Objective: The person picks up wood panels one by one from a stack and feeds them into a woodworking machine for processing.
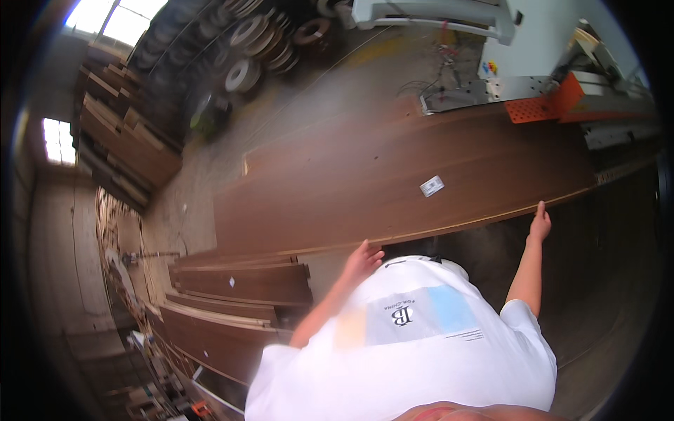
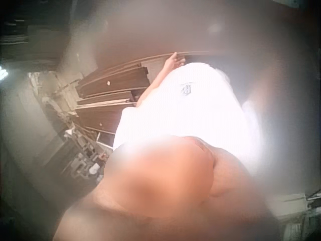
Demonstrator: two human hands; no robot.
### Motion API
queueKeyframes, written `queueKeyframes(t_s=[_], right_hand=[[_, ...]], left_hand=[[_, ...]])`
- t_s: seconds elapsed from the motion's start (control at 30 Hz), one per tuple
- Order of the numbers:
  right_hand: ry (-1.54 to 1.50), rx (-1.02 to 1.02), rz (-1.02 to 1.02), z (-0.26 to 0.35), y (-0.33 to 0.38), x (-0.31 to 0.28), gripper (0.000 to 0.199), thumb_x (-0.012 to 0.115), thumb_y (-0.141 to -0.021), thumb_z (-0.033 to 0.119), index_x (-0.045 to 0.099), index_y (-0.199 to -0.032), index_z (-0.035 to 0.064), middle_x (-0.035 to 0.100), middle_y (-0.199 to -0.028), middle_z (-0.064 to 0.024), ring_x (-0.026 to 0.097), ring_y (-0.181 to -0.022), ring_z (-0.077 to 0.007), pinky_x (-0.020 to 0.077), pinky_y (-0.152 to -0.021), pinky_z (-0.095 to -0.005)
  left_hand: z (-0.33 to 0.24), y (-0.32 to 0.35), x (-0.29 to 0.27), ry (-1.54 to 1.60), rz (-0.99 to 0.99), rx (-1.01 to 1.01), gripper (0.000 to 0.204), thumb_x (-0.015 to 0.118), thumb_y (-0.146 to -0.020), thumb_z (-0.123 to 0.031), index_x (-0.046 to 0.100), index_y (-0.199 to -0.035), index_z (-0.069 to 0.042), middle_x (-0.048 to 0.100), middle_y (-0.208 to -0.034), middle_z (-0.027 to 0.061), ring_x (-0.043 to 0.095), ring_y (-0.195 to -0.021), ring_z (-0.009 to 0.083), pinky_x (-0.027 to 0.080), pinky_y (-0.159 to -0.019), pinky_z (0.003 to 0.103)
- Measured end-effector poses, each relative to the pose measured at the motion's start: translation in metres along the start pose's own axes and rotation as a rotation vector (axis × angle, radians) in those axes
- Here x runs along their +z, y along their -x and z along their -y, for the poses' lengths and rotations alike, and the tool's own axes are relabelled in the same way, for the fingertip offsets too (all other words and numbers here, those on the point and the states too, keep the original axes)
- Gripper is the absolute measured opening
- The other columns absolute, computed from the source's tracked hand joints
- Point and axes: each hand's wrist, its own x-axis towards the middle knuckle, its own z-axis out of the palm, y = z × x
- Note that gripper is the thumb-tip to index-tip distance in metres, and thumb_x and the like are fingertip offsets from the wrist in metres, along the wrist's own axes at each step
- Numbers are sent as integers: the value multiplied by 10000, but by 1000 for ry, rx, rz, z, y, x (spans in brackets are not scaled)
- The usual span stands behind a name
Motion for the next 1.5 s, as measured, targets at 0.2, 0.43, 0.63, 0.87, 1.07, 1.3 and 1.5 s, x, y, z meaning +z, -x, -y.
queueKeyframes(t_s=[0.2, 0.43, 0.63, 0.87, 1.07, 1.3, 1.5], right_hand=[[-211, 179, -67, -1, -12, -2, 568, 710, -803, 607, 708, -952, 59, 348, -543, 50, 288, -440, -80, 217, -423, -276], [-232, 223, 40, 4, 37, 11, 550, 702, -799, 628, 593, -796, 89, 337, -567, 62, 302, -448, -67, 232, -425, -238], [-170, 203, 173, 12, 90, 28, 560, 669, -832, 624, 581, -835, 72, 337, -573, 65, 319, -465, -54, 269, -435, -214], [-77, 189, 309, 16, 161, 57, 481, 617, -892, 584, 560, -817, 112, 372, -578, 75, 367, -484, -40, 311, -452, -205], [-74, 178, 449, 20, 225, 87, 452, 586, -934, 535, 550, -813, 101, 341, -561, 79, 311, -462, -36, 269, -442, -213], [82, 98, 617, 28, 292, 109, 450, 551, -965, 485, 612, -845, 56, 379, -571, 66, 357, -492, -48, 300, -461, -230], [163, 66, 722, 35, 351, 128, 403, 555, -976, 438, 630, -840, 66, 410, -583, 59, 386, -510, -51, 334, -476, -226]], left_hand=[[0, 35, 47, -775, 47, 223, 374, 581, -968, -362, 604, -1023, 8, 671, -842, 85, 633, -741, 206, 506, -683, 327], [-8, 75, 71, -1218, 97, 726, 231, 623, -926, -287, 681, -963, -66, 675, -825, 101, 644, -754, 240, 503, -705, 354], [-41, 63, 63, -1449, 5, 1398, 348, 619, -922, -268, 603, -1208, -71, 600, -1285, 100, 530, -1236, 276, 418, -1035, 406], [-99, 36, 0, -1790, -435, 1186, 751, 473, -954, -501, 268, -1512, -41, 177, -1612, 97, 119, -1498, 232, 89, -1215, 414], [-162, 23, -73, -1775, -711, 1129, 810, 429, -948, -572, 228, -1525, -40, 157, -1618, 97, 99, -1502, 234, 80, -1212, 438], [-227, 9, -130, -1716, -875, 1108, 826, 395, -955, -593, 207, -1530, -32, 144, -1622, 97, 82, -1505, 230, 79, -1208, 443], [-220, 16, -141, -1667, -726, 1169, 816, 450, -952, -549, 223, -1519, -8, 167, -1611, 128, 132, -1494, 257, 122, -1198, 450]])
